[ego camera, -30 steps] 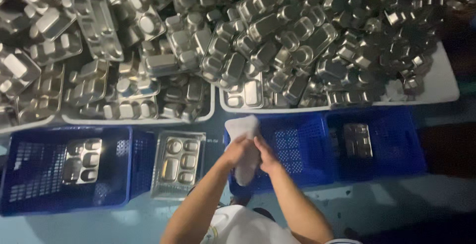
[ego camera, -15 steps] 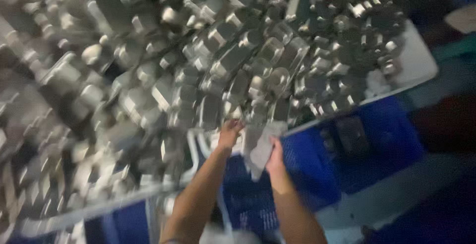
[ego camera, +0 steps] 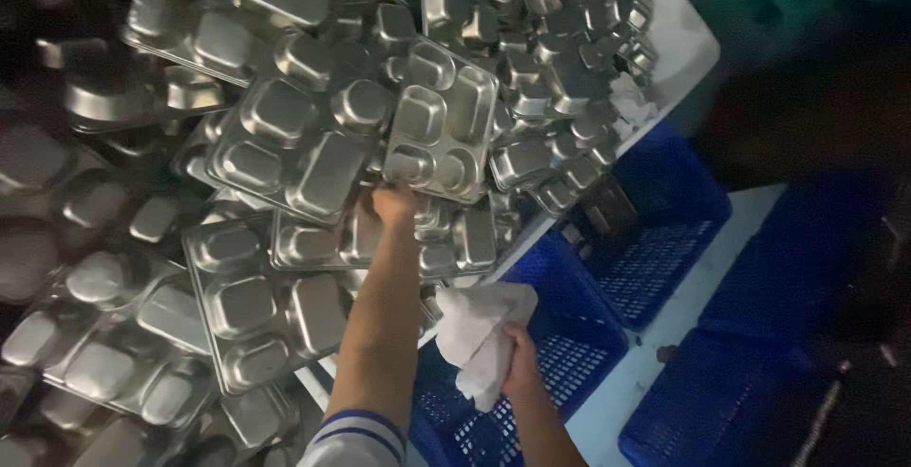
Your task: The person repeatedly picks up stainless steel compartment trays from a large pile, wipes each tray with a white cloth, and places the cleaned trays into blue plastic baskets. The process is continuous and repetitive throughout the clip.
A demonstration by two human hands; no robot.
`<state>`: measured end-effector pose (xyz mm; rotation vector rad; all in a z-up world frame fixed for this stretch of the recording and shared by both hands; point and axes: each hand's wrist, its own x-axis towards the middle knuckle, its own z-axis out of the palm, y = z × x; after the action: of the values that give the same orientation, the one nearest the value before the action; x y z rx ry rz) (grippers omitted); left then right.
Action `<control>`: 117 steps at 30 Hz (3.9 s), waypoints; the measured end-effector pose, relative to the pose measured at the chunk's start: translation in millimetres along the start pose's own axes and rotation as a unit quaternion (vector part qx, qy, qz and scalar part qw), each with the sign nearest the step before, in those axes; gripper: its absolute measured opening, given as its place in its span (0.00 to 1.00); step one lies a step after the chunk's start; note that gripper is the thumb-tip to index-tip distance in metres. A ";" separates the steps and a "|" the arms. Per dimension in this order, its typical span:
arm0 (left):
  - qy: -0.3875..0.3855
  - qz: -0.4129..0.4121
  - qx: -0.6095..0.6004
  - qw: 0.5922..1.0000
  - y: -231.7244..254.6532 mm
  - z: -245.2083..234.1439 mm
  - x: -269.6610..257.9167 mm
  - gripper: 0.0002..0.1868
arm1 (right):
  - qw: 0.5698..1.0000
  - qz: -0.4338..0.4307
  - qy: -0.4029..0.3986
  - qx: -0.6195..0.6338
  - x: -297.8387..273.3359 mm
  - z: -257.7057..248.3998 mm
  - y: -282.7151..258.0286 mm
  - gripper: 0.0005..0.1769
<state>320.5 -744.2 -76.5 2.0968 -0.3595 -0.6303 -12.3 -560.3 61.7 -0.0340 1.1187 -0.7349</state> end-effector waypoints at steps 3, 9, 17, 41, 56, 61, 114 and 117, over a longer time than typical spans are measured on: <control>-0.056 -0.022 -0.031 0.998 -0.3 -10.0 -15.6 0.18 | 0.999 -0.015 0.046 -0.013 -14.5 -25.1 -6.6 0.33; -0.175 -0.061 -0.417 0.890 23.8 -90.2 -100.2 0.12 | 0.995 -0.102 -0.008 -0.015 -15.2 -4.8 -73.7 0.33; -0.216 -0.013 -0.577 0.788 111.3 -183.4 -265.3 0.22 | 0.888 -0.292 -0.204 -0.292 1.9 38.3 -145.6 0.25; -0.051 0.516 -0.122 0.846 242.7 -273.8 -437.7 0.35 | 0.732 -0.320 -0.241 -0.551 -80.1 19.6 -200.7 0.40; -0.048 0.429 -0.237 0.870 218.5 -270.9 -437.5 0.37 | 0.725 -0.367 -0.221 -0.539 -153.5 64.1 -197.1 0.33; -0.197 0.103 -0.658 0.720 196.3 -236.4 -432.0 0.31 | 0.685 -0.510 -0.271 -0.445 -188.3 95.2 -202.8 0.38; -0.081 0.221 -0.396 0.887 117.0 -223.0 -440.7 0.34 | 0.405 -0.207 -0.438 -0.775 -231.5 113.6 -112.6 0.23; -0.103 0.194 -0.458 0.861 123.5 -226.1 -440.8 0.36 | 0.661 -0.221 -0.514 -0.501 -226.8 118.3 -127.8 0.33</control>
<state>79.6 -451.8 265.7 1.0074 -0.4684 -0.6131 -33.2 -572.4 346.6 -1.5419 0.2375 -0.2902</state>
